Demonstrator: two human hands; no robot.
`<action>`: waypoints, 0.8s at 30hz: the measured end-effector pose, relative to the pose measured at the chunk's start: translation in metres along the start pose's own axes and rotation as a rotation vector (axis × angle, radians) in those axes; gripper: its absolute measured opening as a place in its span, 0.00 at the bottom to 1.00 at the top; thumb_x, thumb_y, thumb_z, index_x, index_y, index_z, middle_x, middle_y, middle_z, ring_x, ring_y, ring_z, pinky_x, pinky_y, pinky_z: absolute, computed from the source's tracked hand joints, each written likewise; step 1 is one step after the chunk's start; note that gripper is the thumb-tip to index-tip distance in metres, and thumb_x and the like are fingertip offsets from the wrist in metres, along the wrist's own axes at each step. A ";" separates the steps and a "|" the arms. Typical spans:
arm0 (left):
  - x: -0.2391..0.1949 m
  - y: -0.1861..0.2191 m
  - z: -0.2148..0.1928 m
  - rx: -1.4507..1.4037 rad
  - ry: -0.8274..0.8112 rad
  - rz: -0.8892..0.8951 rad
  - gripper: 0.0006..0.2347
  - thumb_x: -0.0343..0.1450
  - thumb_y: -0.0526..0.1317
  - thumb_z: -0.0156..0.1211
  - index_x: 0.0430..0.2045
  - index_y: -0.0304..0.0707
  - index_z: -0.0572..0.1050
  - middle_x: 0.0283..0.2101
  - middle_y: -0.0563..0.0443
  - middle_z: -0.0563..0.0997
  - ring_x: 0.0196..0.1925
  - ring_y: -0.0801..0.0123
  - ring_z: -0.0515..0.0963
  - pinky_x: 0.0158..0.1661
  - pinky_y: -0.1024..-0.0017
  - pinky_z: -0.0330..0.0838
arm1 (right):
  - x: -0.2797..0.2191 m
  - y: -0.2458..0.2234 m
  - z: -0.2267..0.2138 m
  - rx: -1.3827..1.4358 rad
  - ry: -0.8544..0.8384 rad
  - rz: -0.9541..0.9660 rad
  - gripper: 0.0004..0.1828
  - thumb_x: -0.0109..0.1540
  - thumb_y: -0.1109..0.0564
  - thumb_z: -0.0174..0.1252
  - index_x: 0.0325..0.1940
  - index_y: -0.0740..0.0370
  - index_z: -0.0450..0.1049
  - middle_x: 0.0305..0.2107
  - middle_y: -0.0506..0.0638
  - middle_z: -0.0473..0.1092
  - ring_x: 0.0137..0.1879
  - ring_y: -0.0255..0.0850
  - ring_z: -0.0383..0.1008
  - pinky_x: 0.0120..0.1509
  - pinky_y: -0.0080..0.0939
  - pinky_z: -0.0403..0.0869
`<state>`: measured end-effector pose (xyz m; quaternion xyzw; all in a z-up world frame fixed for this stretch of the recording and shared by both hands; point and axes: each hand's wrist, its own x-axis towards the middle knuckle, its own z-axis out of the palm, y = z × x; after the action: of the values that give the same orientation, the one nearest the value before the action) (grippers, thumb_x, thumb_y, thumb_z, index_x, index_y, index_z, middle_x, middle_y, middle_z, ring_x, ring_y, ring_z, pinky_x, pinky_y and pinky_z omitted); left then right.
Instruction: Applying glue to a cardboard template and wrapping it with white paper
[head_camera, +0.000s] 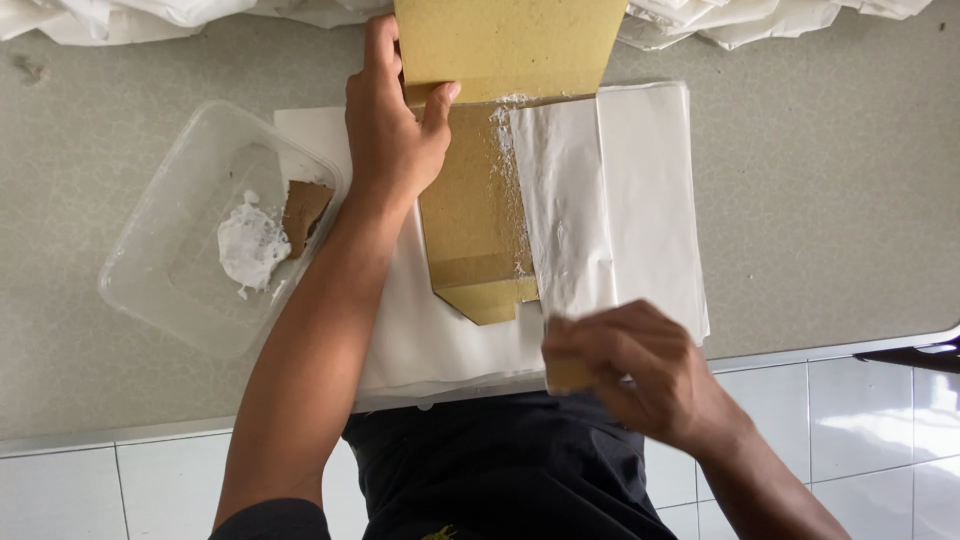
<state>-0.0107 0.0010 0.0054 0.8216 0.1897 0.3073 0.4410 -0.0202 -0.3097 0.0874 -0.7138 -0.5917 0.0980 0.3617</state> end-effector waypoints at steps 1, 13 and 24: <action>-0.001 -0.001 0.000 0.000 0.000 -0.002 0.18 0.68 0.31 0.66 0.43 0.43 0.60 0.26 0.55 0.61 0.25 0.67 0.60 0.28 0.69 0.59 | 0.004 0.001 0.003 0.001 -0.001 0.000 0.14 0.62 0.70 0.53 0.50 0.62 0.73 0.44 0.53 0.79 0.46 0.45 0.83 0.51 0.42 0.76; 0.000 -0.001 0.000 0.032 0.022 0.023 0.19 0.67 0.31 0.67 0.43 0.44 0.61 0.25 0.54 0.65 0.25 0.64 0.64 0.28 0.66 0.62 | -0.014 -0.013 0.011 0.069 -0.176 0.159 0.10 0.55 0.68 0.57 0.30 0.52 0.74 0.24 0.34 0.78 0.24 0.35 0.72 0.41 0.35 0.74; -0.002 -0.007 0.003 0.027 0.032 0.038 0.19 0.67 0.31 0.66 0.44 0.43 0.60 0.25 0.53 0.62 0.25 0.64 0.61 0.28 0.65 0.61 | -0.007 -0.007 0.022 0.460 0.215 0.842 0.11 0.59 0.64 0.62 0.45 0.64 0.76 0.32 0.48 0.78 0.37 0.33 0.77 0.43 0.32 0.80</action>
<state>-0.0101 0.0018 -0.0025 0.8259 0.1850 0.3261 0.4210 -0.0396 -0.3073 0.0738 -0.7987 -0.1742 0.2894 0.4979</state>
